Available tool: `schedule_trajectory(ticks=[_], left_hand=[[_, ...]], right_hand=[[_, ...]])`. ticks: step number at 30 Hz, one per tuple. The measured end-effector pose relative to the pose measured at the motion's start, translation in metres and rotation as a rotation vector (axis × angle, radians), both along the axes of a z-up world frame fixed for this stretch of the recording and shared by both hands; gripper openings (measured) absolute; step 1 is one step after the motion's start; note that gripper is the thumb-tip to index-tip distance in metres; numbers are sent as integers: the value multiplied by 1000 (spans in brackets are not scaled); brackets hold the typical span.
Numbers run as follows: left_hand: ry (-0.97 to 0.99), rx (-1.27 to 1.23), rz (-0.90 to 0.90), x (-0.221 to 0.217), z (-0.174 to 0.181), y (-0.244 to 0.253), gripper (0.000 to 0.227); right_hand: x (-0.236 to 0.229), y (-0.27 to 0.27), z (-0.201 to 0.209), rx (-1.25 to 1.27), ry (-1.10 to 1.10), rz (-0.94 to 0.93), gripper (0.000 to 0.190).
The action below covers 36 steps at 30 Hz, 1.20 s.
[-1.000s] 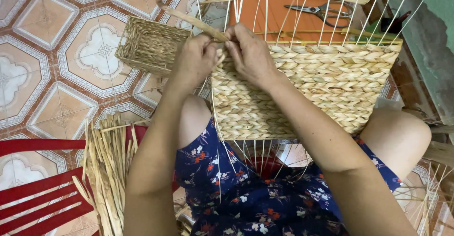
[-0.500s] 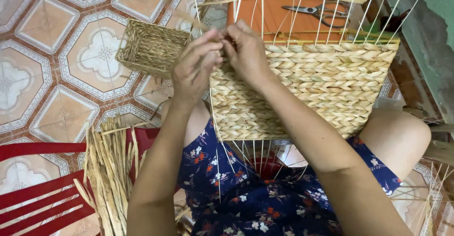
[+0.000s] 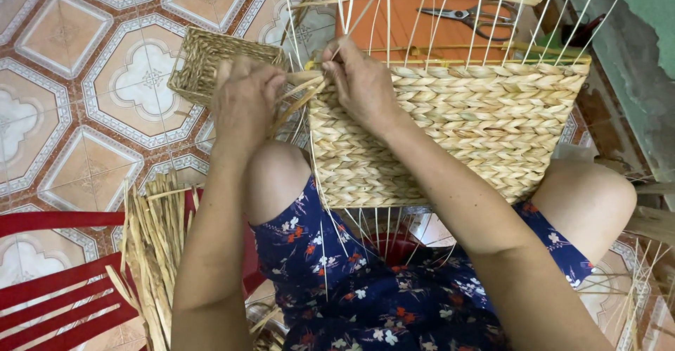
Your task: The person weaves a basket by hand, threading dried plant fibers through a frame of vertical stalks. They pull each fiber tight and incorporate new ones to build the basket's walls, occasionally trimming excess material with shears.
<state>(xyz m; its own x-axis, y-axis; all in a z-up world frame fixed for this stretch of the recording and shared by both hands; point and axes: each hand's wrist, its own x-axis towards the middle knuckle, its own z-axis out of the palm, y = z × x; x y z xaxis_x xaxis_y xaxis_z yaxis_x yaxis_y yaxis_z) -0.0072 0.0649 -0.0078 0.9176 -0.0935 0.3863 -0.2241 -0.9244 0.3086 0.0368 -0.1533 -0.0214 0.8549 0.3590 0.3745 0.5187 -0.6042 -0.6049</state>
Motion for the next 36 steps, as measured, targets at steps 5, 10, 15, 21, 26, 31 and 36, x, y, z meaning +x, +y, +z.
schedule_trajectory(ticks=[5,10,15,21,26,31,36], left_hand=[[-196,-58,-155,-12,14,-20,37],[51,-224,-217,-10,2,-15,44],[525,-317,-108,-23,60,1,26],[447,-1350,-765,-17,43,76,35],[152,-1931,-365,11,22,26,32],[164,-1128,-117,30,-13,-31,16],[221,-1071,109,31,-17,-49,16]], right_hand=[[0,-6,12,146,-87,66,8],[-7,-17,37,356,340,59,11],[-17,-12,34,81,-326,298,22],[-4,-1,24,54,-104,183,11],[-3,7,36,-23,48,78,11],[-3,6,30,142,68,116,16],[-3,7,27,114,40,91,14]])
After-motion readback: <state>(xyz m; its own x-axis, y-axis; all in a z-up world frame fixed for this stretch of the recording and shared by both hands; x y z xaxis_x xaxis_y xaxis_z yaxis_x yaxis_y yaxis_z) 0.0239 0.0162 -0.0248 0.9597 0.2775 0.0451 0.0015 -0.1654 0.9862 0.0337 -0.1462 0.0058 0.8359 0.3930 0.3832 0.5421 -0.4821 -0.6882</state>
